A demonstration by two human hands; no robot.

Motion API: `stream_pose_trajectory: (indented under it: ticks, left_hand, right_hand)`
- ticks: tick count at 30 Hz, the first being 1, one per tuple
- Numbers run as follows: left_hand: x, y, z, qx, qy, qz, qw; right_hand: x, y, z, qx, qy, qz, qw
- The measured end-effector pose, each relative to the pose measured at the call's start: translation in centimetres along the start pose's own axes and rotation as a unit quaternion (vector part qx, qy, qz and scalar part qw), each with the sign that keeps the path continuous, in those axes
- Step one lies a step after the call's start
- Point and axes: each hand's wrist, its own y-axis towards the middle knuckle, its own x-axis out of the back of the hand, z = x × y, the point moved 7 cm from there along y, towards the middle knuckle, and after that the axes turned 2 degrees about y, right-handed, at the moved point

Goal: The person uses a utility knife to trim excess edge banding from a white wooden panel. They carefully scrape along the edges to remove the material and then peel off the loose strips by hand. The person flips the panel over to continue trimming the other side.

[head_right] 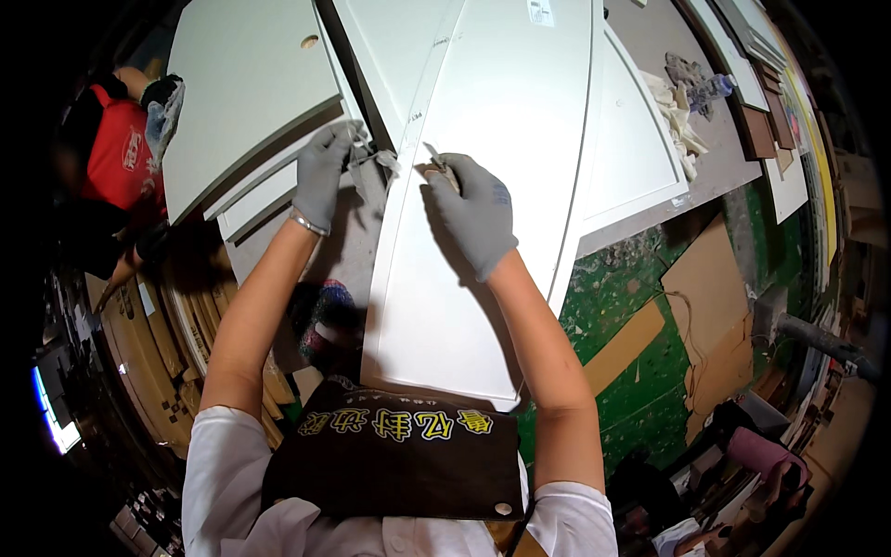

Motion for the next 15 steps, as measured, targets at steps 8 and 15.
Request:
stream_pose_trajectory:
  ticks: [8,15]
  left_hand:
    - [-0.7,-4.0,3.2,0.056,-0.049,0.04,0.996]
    - [-0.8,-2.2,4.6,-0.016,-0.059,0.07,0.996]
  right_hand:
    - [-4.1,4.7,1.2,0.201,-0.378,0.097,0.899]
    - [-4.3,5.4,4.1,0.194,-0.534,0.245,0.786]
